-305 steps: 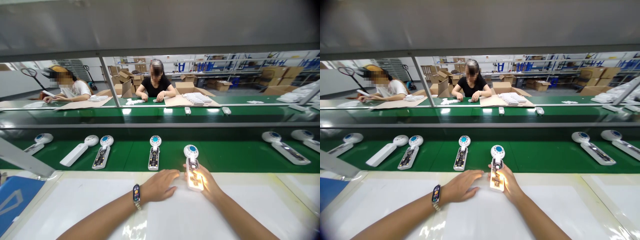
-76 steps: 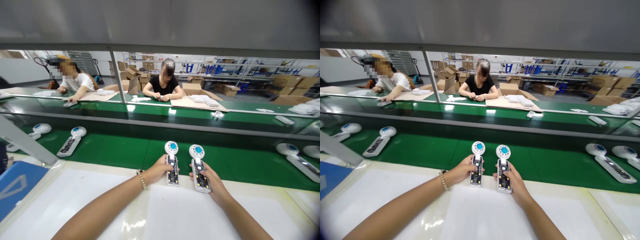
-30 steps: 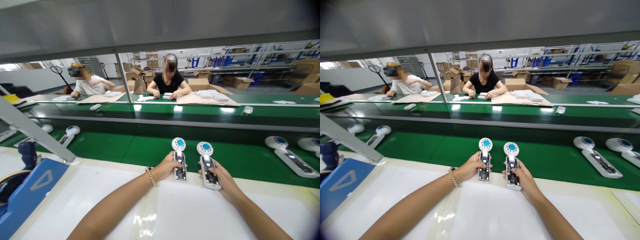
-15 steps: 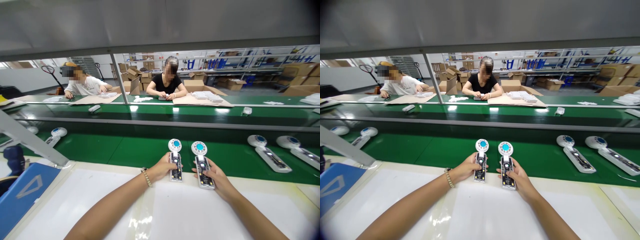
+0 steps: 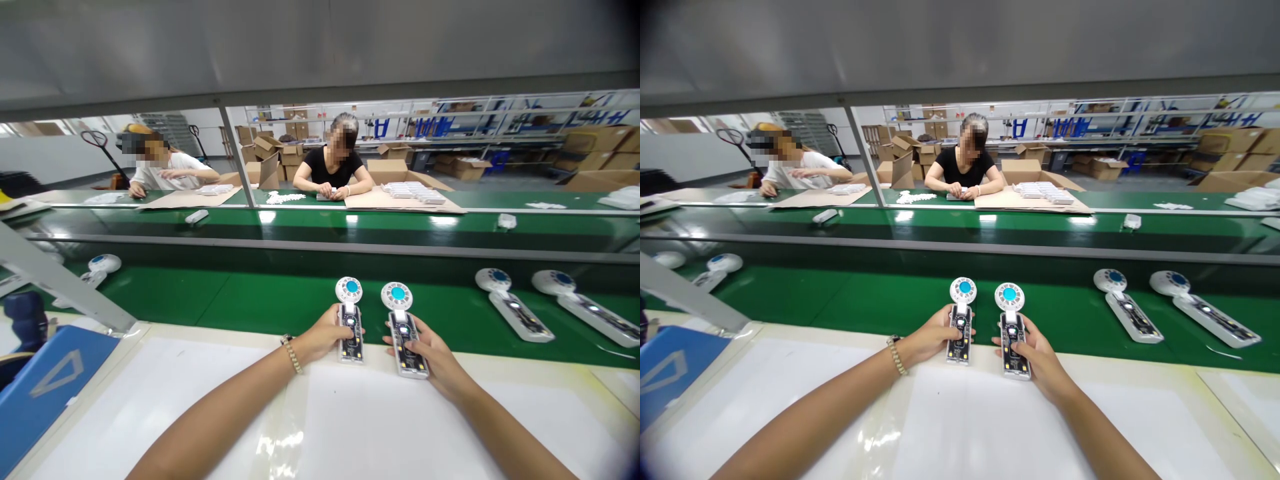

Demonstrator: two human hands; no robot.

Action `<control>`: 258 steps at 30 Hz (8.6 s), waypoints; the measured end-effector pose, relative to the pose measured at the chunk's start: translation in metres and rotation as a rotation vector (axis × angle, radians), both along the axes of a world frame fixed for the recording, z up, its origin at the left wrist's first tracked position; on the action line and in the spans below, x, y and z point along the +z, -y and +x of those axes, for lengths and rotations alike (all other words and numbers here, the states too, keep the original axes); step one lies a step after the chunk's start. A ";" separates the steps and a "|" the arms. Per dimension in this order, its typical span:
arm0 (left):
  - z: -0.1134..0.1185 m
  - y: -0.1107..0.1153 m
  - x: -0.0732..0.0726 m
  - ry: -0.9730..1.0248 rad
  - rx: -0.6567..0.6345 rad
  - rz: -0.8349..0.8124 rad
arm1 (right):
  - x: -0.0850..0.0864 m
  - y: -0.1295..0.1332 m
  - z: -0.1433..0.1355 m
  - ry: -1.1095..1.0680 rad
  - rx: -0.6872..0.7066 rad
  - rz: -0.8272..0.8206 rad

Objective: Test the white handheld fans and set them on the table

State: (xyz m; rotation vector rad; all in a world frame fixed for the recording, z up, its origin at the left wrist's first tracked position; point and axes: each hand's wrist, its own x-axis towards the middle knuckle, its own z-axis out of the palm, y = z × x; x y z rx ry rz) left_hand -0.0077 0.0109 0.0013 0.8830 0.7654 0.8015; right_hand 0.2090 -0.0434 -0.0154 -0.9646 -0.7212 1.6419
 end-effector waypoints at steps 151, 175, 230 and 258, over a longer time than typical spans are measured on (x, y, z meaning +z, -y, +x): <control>-0.024 -0.029 -0.015 -0.794 0.529 0.580 | -0.012 -0.067 -0.029 0.479 -0.479 0.188; -0.027 -0.012 0.014 0.279 -0.176 -0.053 | 0.007 -0.037 -0.043 -0.048 -0.182 0.032; -0.010 -0.007 0.005 0.006 0.037 0.040 | 0.005 -0.034 -0.047 0.160 -0.027 0.041; -0.014 -0.010 -0.001 0.050 0.017 0.058 | 0.013 -0.033 -0.049 0.147 0.009 0.031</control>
